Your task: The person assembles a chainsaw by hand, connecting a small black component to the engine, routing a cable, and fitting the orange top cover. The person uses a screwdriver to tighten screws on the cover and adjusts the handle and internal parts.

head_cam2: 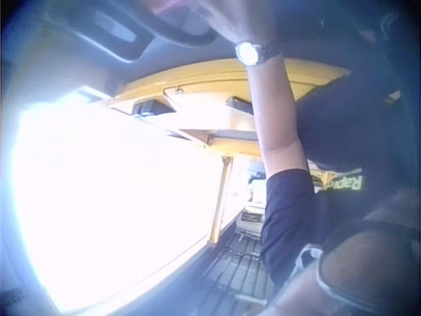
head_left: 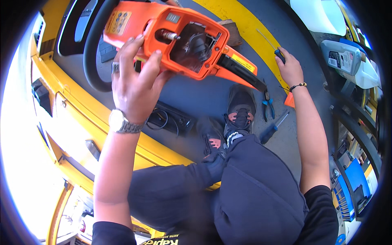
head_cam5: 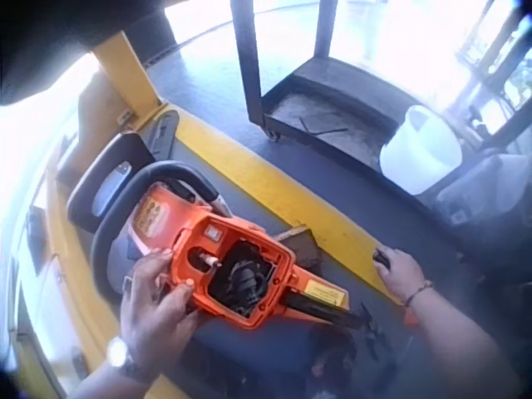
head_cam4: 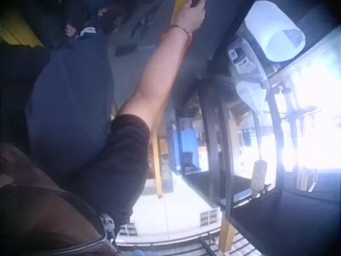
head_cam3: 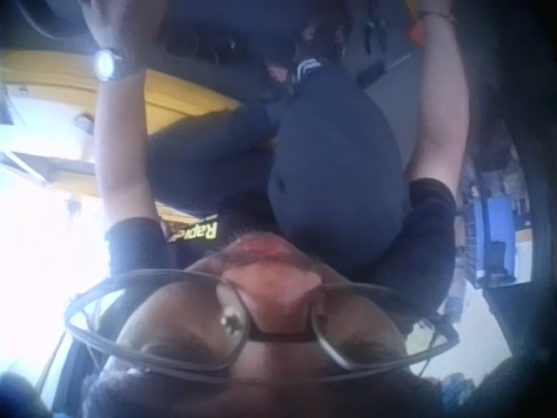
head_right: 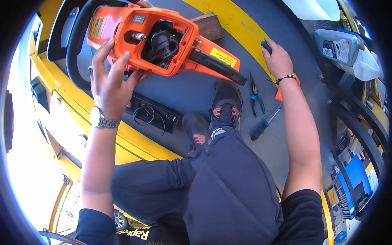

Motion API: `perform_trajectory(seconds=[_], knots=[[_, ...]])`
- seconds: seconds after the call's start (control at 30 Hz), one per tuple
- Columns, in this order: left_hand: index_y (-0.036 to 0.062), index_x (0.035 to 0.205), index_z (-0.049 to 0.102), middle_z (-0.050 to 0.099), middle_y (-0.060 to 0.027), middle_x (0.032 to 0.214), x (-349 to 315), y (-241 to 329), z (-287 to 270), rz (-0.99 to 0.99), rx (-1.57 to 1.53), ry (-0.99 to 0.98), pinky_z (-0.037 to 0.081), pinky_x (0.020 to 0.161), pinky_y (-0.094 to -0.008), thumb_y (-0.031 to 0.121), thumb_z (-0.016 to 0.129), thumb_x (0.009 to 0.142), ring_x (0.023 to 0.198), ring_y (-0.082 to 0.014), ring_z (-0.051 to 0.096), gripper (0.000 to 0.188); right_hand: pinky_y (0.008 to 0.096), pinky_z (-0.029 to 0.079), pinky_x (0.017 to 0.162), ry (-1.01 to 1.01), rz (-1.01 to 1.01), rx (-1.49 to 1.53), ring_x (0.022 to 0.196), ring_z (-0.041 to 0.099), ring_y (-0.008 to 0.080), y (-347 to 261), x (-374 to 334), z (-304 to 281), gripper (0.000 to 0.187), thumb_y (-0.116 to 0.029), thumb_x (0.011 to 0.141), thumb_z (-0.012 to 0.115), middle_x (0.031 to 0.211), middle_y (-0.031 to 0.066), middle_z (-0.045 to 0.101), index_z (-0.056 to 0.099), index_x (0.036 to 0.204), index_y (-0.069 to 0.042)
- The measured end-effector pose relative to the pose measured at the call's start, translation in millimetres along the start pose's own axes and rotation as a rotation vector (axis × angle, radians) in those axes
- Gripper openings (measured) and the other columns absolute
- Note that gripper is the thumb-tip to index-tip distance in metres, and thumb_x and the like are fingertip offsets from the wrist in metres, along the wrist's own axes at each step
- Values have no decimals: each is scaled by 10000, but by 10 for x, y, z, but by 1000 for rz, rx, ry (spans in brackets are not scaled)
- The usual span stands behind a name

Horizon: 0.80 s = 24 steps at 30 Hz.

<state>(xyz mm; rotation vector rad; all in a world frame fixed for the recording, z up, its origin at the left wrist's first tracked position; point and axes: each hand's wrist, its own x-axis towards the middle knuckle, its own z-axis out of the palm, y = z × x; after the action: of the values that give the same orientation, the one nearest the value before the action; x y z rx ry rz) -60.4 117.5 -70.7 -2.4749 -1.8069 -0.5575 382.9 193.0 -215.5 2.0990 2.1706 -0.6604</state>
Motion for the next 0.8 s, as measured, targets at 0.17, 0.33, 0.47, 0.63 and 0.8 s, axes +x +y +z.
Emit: perform_trajectory(seconds=[0.17,0.33,0.47,0.63,0.8], knots=[[136,1034,703,549,-145,1251,59,2,-37,82,-19,-40,517,983,-512,6,864,625,1188,-395,559,458,462,534,955,61,-79,125,1131,650,396,38,198,101,424,-258,987,625,1230,166,674,576,1390,-136],[155,979,676,576,-93,1103,152,-13,-101,169,12,-139,534,1006,-564,12,820,638,1169,-384,540,396,465,545,943,112,-115,161,1134,658,399,127,309,284,411,-245,968,645,1267,171,670,573,1343,-94],[153,973,694,598,-66,1070,132,-58,-101,198,-12,-138,550,997,-582,74,859,621,1180,-368,521,397,473,550,935,104,-33,145,1122,665,404,39,334,281,416,-262,949,670,1259,177,674,579,1314,-87],[169,966,695,589,-52,1034,111,-76,-129,197,-6,-164,557,1019,-575,112,906,619,1197,-351,518,410,470,550,950,2,12,109,1163,643,403,-46,316,164,452,-277,933,695,1301,177,628,580,1318,-70],[192,949,678,575,-34,1014,108,-59,-152,147,1,-179,558,1029,-554,110,926,597,1195,-337,515,438,483,480,1022,279,-294,119,1250,565,383,-752,301,-363,508,-299,874,764,1378,181,544,612,1291,-52]])
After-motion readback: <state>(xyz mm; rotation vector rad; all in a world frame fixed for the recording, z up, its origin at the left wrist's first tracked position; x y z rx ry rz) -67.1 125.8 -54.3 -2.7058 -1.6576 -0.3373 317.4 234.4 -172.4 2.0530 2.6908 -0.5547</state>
